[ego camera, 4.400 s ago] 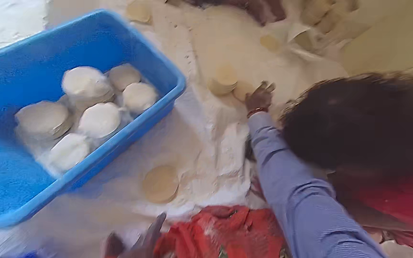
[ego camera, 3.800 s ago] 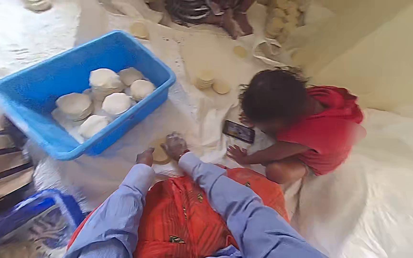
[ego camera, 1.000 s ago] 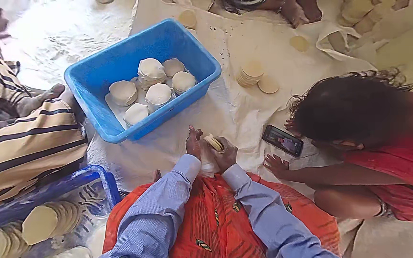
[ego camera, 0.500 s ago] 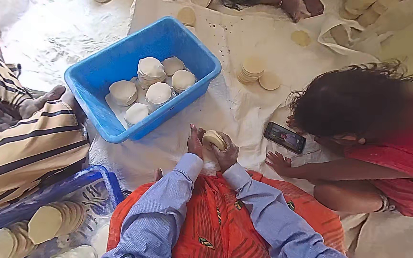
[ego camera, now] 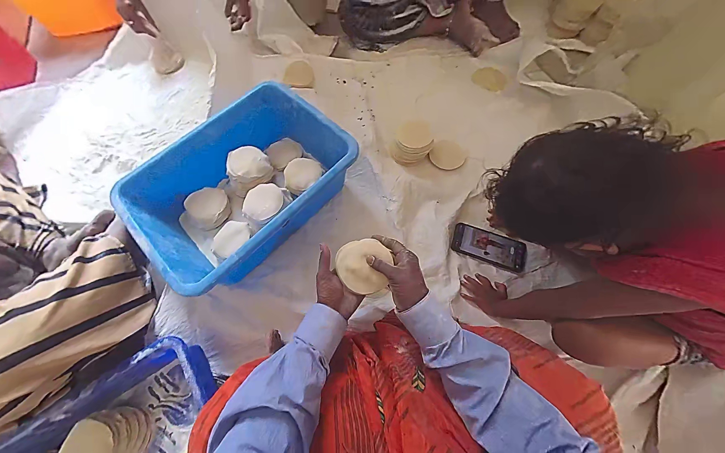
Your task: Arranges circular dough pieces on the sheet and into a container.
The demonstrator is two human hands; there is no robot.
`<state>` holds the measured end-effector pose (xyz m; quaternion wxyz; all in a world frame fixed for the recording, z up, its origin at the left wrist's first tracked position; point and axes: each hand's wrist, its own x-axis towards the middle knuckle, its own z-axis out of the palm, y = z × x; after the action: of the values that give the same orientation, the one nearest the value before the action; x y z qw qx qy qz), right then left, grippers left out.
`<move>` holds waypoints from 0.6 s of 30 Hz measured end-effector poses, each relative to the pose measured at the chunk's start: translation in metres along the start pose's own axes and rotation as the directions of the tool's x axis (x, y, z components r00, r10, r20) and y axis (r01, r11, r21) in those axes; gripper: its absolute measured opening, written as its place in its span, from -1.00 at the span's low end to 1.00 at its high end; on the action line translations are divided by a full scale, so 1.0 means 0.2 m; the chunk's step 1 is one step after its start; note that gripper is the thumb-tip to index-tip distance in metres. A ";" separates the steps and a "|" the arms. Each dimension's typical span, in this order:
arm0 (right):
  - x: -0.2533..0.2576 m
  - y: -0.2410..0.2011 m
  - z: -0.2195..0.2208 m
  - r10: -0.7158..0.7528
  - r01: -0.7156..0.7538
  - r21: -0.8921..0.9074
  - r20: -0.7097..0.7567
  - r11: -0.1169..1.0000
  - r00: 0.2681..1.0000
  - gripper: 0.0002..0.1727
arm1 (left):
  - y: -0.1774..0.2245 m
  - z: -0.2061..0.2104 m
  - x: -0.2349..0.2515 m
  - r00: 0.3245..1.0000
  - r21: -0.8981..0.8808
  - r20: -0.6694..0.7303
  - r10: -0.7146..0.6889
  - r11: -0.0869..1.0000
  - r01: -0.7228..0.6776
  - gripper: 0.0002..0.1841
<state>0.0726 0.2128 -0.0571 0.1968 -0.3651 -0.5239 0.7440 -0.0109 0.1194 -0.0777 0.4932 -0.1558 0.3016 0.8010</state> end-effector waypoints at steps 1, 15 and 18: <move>0.00 -0.01 0.00 -0.001 0.001 -0.046 0.002 0.999 1.000 -0.48 | -0.01 0.00 -0.01 1.000 0.015 0.002 0.025 1.000 -0.025 -0.28; 0.05 -0.29 -0.25 -0.294 0.265 -0.288 -0.064 0.920 0.954 -0.58 | 0.06 0.11 -0.10 0.991 0.142 0.132 0.037 0.988 -0.056 -0.72; 0.05 -0.33 -0.27 -0.020 0.016 -0.076 -0.050 0.997 0.999 -0.61 | 0.08 0.06 -0.08 0.970 0.083 0.245 -0.009 0.996 -0.012 -0.59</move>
<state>0.1010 0.2792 -0.0101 0.2027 -0.3862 -0.5496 0.7125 -0.0166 0.1098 -0.0551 0.5321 -0.0346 0.2719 0.8011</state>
